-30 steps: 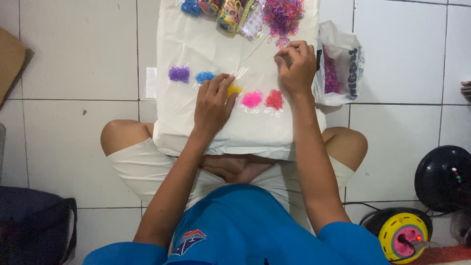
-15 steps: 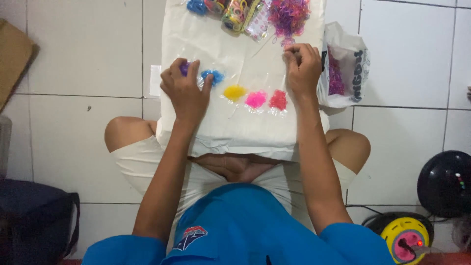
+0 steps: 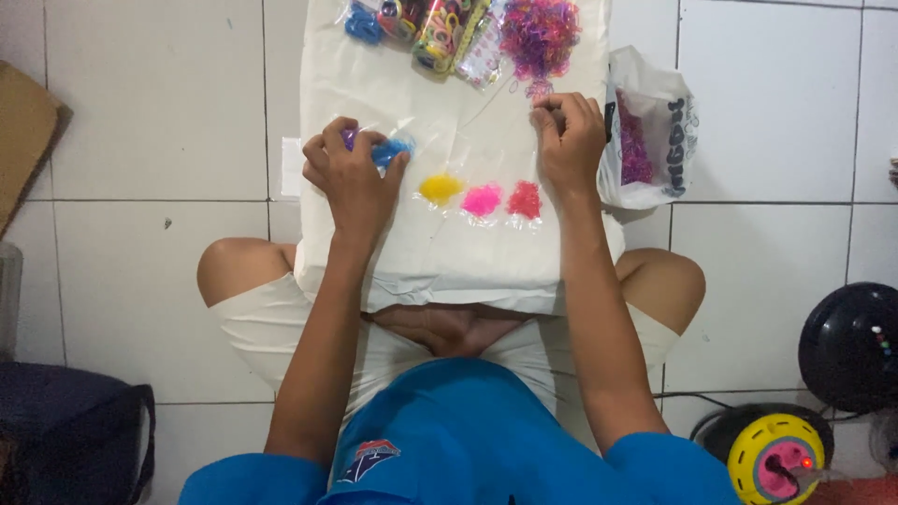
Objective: Sorting small, colorful rubber bands into separate piles by color on a white cloth surface.
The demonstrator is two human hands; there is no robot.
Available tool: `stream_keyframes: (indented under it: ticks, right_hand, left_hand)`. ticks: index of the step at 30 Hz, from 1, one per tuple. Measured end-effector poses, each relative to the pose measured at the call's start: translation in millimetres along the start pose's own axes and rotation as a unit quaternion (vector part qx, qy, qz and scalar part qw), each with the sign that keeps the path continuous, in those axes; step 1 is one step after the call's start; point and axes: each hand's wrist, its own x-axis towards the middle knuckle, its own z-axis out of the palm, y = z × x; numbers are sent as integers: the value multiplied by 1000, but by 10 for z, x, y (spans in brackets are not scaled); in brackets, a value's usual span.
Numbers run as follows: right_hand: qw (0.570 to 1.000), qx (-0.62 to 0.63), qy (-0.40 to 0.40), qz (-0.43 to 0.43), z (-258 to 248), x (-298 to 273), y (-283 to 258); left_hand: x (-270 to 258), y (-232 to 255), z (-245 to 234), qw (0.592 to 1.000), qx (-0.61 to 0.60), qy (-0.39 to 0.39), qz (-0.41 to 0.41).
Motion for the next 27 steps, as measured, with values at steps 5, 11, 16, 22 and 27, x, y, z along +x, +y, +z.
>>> stream_keyframes:
  ticks: [5,11,16,22,27]
  right_hand:
    - [1000,7,-3,8,-14,-4,-35]
    - [1000,27,4,11,-7,18,-16]
    - [1000,-10,12,-6,-55,4,21]
    - [984,83,-126,-99,-409,2,-834]
    - [968,107,-197,-118,-332,-10,-963]
  left_hand:
    - [-36,-14,-94,988,-133,65,54]
    - [-320,88,43,893,-449,13,5]
    - [-444,182,138,880,-473,-37,8]
    - [-446,157,145,880,-469,-70,28]
    - [-422,183,86,879,-468,-85,32]
